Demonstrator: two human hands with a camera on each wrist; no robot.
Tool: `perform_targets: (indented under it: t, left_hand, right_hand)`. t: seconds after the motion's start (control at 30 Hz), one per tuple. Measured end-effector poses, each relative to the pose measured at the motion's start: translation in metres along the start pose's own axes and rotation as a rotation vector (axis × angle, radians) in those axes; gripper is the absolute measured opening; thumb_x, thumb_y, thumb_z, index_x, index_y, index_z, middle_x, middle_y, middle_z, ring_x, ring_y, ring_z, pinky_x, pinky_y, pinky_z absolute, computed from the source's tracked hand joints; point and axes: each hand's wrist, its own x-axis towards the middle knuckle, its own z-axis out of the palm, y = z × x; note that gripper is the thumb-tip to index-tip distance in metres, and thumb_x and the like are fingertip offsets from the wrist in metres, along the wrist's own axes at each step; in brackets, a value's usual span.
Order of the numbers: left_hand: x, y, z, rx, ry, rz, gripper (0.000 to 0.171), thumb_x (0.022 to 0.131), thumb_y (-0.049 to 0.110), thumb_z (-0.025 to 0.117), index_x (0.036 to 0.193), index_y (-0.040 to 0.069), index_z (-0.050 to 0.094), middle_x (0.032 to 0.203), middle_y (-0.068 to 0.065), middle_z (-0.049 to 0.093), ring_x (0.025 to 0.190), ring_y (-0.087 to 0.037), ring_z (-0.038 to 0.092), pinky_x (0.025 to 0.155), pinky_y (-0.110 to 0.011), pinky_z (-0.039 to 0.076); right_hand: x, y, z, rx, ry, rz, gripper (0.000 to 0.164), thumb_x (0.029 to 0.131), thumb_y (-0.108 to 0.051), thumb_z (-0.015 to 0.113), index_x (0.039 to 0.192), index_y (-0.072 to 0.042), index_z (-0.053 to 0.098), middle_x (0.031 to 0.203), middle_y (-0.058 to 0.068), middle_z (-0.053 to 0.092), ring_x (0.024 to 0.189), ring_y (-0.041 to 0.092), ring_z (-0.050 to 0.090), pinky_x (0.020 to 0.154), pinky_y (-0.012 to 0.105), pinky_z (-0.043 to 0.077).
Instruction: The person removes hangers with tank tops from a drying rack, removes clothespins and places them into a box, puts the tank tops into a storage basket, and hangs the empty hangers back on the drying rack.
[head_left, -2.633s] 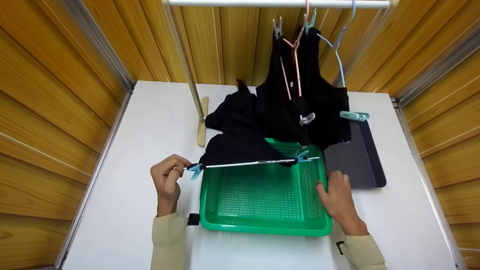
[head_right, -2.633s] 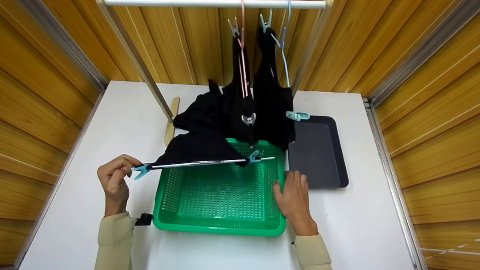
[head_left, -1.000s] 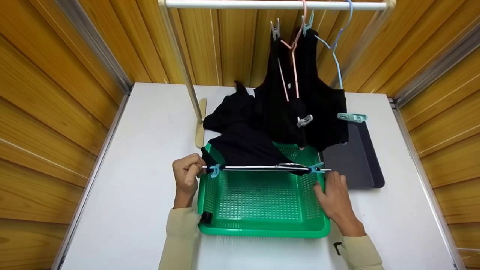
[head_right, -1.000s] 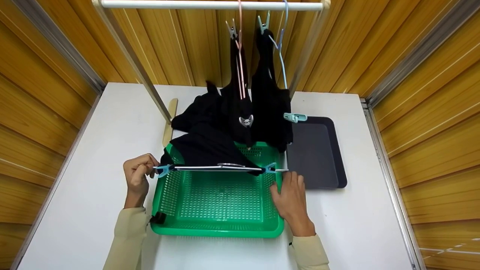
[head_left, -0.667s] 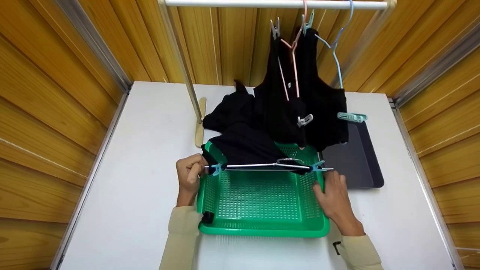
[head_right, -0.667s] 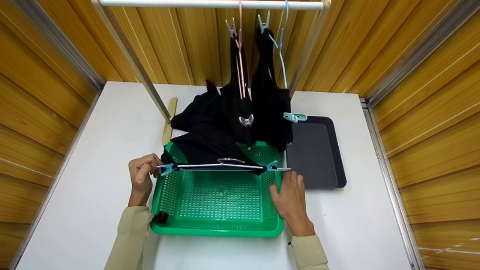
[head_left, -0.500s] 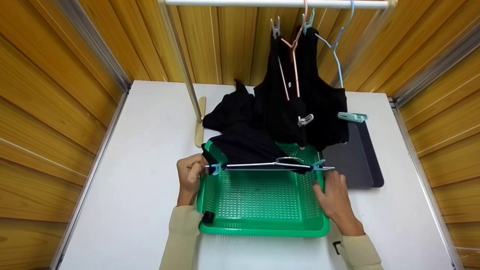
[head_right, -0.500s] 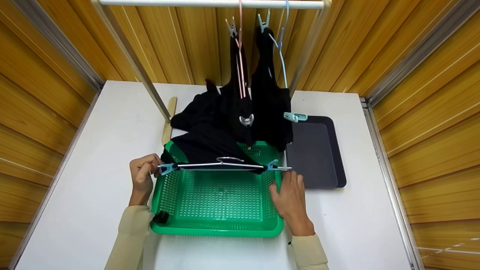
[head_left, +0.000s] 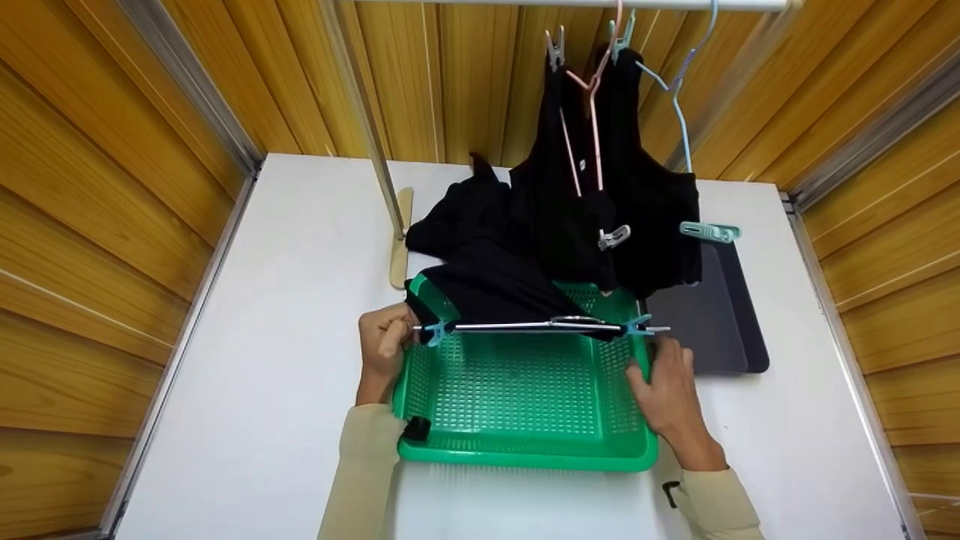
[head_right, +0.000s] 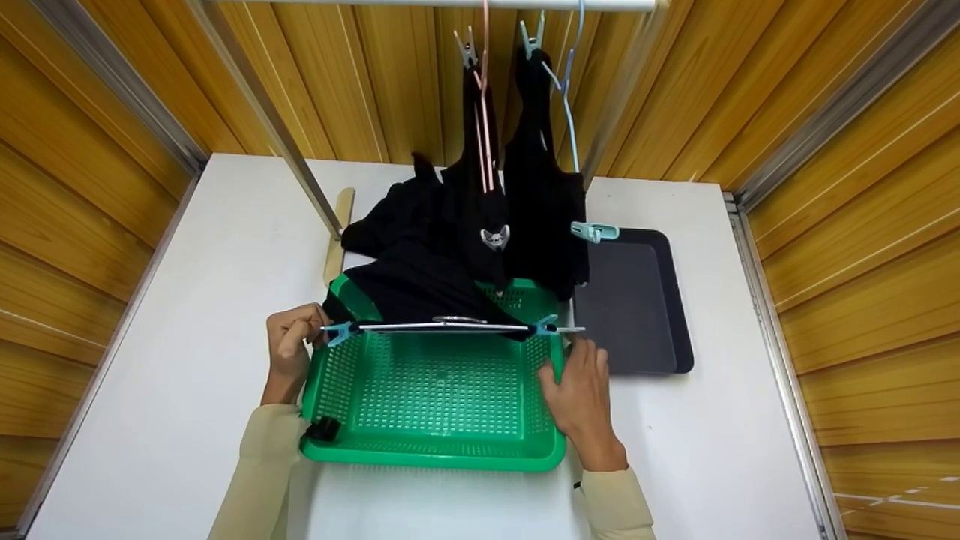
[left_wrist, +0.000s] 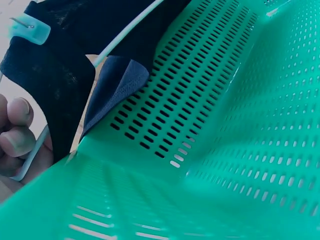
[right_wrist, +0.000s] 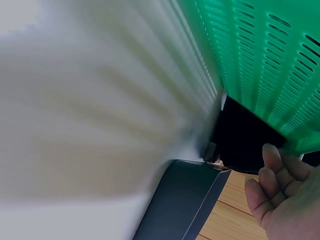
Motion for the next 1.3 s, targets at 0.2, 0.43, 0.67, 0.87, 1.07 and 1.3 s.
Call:
perform_targets:
  t: [0.2,0.43,0.67,0.87,1.07,1.3]
  left_hand:
    - [-0.001,-0.002,-0.001,0.01,-0.006,-0.007,0.029,0.083,-0.009,0.041,0.056,0.002,0.036,0.048,-0.01,0.037,0.039,-0.018,0.036,0.039,-0.021,0.03]
    - [-0.002,-0.004,-0.002,0.016,-0.004,-0.017,0.028,0.082,-0.009,0.04,0.056,0.002,0.036,0.049,-0.011,0.037,0.039,-0.019,0.037,0.039,-0.022,0.03]
    - [-0.002,-0.002,-0.004,0.067,-0.018,0.048,0.027,0.083,-0.012,0.042,0.06,0.002,0.042,0.058,-0.01,0.045,0.052,-0.016,0.042,0.048,-0.021,0.037]
    - [-0.002,0.006,-0.014,0.138,-0.063,0.058,0.032,0.093,-0.013,0.045,0.066,0.003,0.047,0.085,-0.019,0.063,0.077,-0.03,0.059,0.073,-0.025,0.048]
    - [-0.002,0.015,-0.021,0.215,-0.129,-0.106,0.032,0.108,-0.005,0.053,0.077,0.003,0.056,0.115,-0.016,0.067,0.11,-0.031,0.063,0.096,-0.035,0.05]
    - [-0.001,0.017,-0.018,0.374,-0.095,-0.136,0.019,0.109,0.005,0.059,0.092,0.004,0.067,0.118,-0.007,0.071,0.114,-0.024,0.066,0.1,-0.038,0.053]
  right_hand:
    - [-0.003,-0.002,0.001,0.046,0.068,0.066,0.076,0.094,-0.011,0.068,0.153,0.017,0.028,0.132,0.039,0.047,0.107,0.045,0.04,0.084,0.055,0.037]
    - [-0.001,0.001,0.002,0.013,0.116,-0.032,0.087,0.089,-0.005,0.072,0.159,0.013,0.025,0.137,0.039,0.046,0.102,0.044,0.039,0.081,0.051,0.032]
    - [-0.001,-0.001,0.002,0.032,0.11,-0.012,0.08,0.088,-0.005,0.072,0.156,0.013,0.031,0.133,0.037,0.049,0.102,0.041,0.038,0.079,0.049,0.034]
    - [-0.001,-0.002,0.006,0.049,0.136,-0.05,0.078,0.087,-0.003,0.072,0.152,0.017,0.033,0.132,0.037,0.049,0.105,0.042,0.039,0.082,0.049,0.033]
    - [-0.001,-0.004,0.009,0.054,0.17,-0.079,0.077,0.087,-0.003,0.073,0.15,0.017,0.034,0.133,0.036,0.049,0.108,0.044,0.041,0.084,0.05,0.033]
    - [-0.002,-0.004,0.01,0.056,0.185,-0.075,0.075,0.087,-0.003,0.073,0.148,0.016,0.036,0.132,0.037,0.049,0.108,0.045,0.041,0.083,0.049,0.033]
